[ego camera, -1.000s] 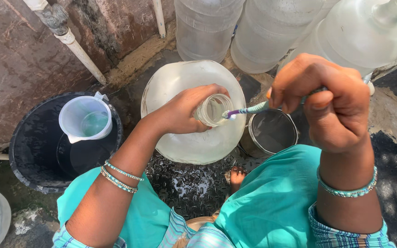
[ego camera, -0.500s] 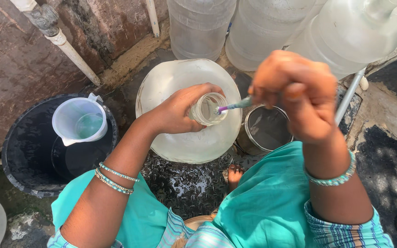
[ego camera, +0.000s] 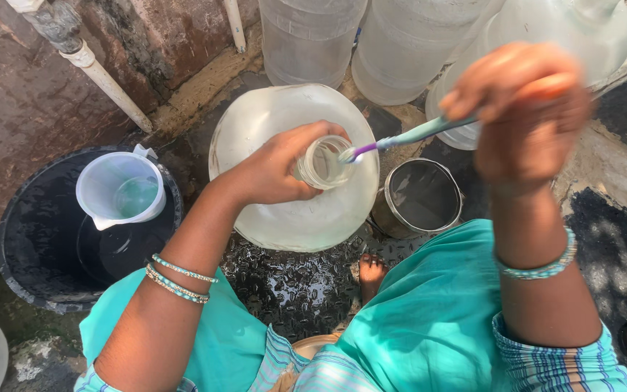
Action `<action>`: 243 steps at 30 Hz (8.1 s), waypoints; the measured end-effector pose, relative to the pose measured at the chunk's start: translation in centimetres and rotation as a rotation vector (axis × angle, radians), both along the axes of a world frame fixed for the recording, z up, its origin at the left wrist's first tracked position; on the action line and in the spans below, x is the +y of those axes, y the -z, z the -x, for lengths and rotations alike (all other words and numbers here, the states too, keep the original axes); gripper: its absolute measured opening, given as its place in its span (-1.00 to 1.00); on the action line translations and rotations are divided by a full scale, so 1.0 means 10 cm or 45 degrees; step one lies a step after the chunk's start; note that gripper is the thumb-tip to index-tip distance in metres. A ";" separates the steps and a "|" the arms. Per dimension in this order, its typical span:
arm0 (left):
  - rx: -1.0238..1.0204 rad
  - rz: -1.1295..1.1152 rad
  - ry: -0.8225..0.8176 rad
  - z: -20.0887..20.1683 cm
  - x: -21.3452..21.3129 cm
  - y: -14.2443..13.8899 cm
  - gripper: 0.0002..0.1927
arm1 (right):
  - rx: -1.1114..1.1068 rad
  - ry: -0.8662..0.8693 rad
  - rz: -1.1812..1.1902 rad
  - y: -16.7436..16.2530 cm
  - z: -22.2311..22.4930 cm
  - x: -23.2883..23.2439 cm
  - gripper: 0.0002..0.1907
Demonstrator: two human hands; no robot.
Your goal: The person scrubs the inside of a large water dispenser bottle using a toothbrush, then scrubs the exterior with a yellow sponge. The person rotates the bottle to clean different sides.
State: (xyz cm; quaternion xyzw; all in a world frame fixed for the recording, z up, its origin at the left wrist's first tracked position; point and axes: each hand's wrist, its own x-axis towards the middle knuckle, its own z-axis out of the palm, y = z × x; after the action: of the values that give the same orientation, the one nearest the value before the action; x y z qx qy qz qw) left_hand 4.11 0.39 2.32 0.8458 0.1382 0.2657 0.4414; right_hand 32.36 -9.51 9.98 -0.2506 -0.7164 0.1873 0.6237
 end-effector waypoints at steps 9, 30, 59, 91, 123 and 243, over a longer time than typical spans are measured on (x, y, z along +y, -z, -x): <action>0.046 0.184 -0.096 0.14 0.14 -0.06 -0.20 | -1.115 0.852 0.944 1.06 -1.12 0.57 -0.71; 0.076 0.204 -0.176 0.22 0.20 -0.06 -0.25 | 1.685 1.005 1.420 2.91 -0.54 0.05 -0.74; -0.037 0.368 -0.346 0.26 0.33 -0.03 -0.18 | -0.779 0.744 1.054 3.72 0.61 0.30 -0.64; 0.019 0.237 -0.424 0.15 0.43 0.09 -0.16 | 0.076 0.441 1.622 2.55 -0.58 0.58 -0.66; -0.006 0.180 -0.374 -0.01 0.32 0.15 -0.18 | 0.576 0.344 0.585 1.99 -0.69 0.70 -0.64; -0.063 -0.262 -0.920 1.18 0.41 0.03 -0.80 | 0.394 0.112 1.848 3.16 0.63 0.38 0.30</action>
State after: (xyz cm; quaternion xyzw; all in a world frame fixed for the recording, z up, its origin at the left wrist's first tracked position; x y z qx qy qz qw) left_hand -7.65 4.54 2.02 0.7759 0.3895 0.4372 0.2351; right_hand 26.08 -5.71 -21.61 -0.5989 -0.3057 0.6214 0.4021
